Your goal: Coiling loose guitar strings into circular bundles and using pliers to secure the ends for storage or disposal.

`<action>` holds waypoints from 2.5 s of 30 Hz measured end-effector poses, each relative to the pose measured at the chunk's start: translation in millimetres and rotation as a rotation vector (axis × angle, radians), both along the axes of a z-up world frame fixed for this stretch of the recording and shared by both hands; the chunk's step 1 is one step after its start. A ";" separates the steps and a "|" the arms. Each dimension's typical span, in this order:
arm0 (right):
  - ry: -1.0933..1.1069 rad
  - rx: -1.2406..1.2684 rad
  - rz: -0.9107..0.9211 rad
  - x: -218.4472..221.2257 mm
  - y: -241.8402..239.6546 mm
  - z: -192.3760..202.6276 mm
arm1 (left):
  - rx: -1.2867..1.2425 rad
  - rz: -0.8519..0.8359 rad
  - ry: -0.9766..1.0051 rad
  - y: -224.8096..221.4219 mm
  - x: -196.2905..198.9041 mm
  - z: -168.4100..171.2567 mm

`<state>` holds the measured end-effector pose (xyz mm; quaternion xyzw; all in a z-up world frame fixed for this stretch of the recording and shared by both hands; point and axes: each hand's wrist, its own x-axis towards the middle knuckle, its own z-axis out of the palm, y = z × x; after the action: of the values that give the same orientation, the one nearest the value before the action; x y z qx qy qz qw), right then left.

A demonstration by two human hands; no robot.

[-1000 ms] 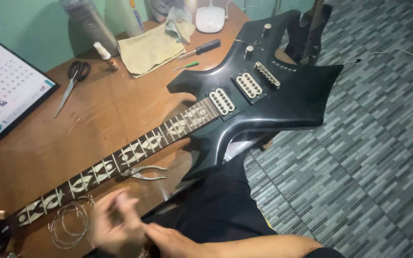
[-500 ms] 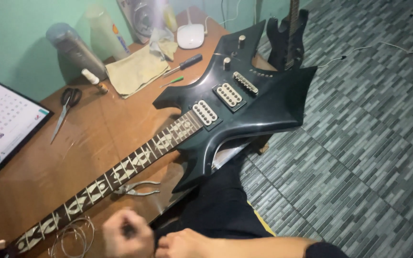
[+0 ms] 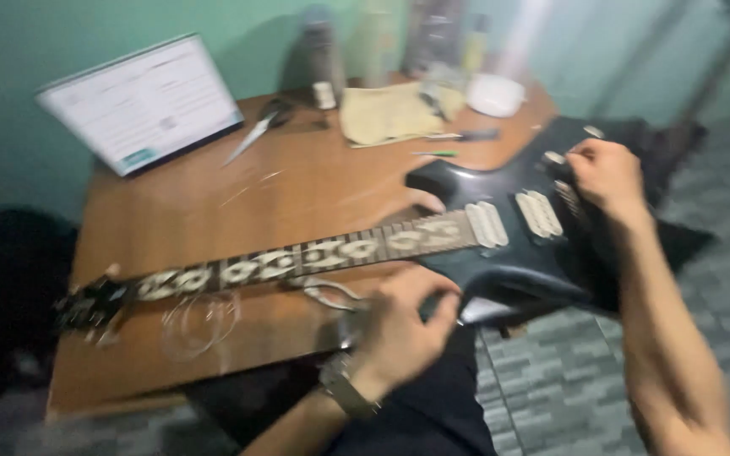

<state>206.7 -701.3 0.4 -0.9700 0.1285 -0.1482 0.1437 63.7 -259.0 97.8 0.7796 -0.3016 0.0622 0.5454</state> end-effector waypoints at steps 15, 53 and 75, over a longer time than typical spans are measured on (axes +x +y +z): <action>-0.330 -0.041 1.056 -174.3 382.2 98.8 | -1.291 0.011 0.615 118.7 -19.2 1.3; 0.132 0.145 0.597 -152.8 412.7 34.6 | -0.138 0.342 0.352 150.2 -93.5 15.0; 0.605 0.979 0.510 -167.3 434.1 50.6 | 0.238 0.534 -0.303 141.7 -93.2 8.3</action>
<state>39.4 -267.1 51.0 -0.7908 -0.0189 0.2478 0.5593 -29.6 -117.3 106.1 0.8713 -0.1695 0.2823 0.3638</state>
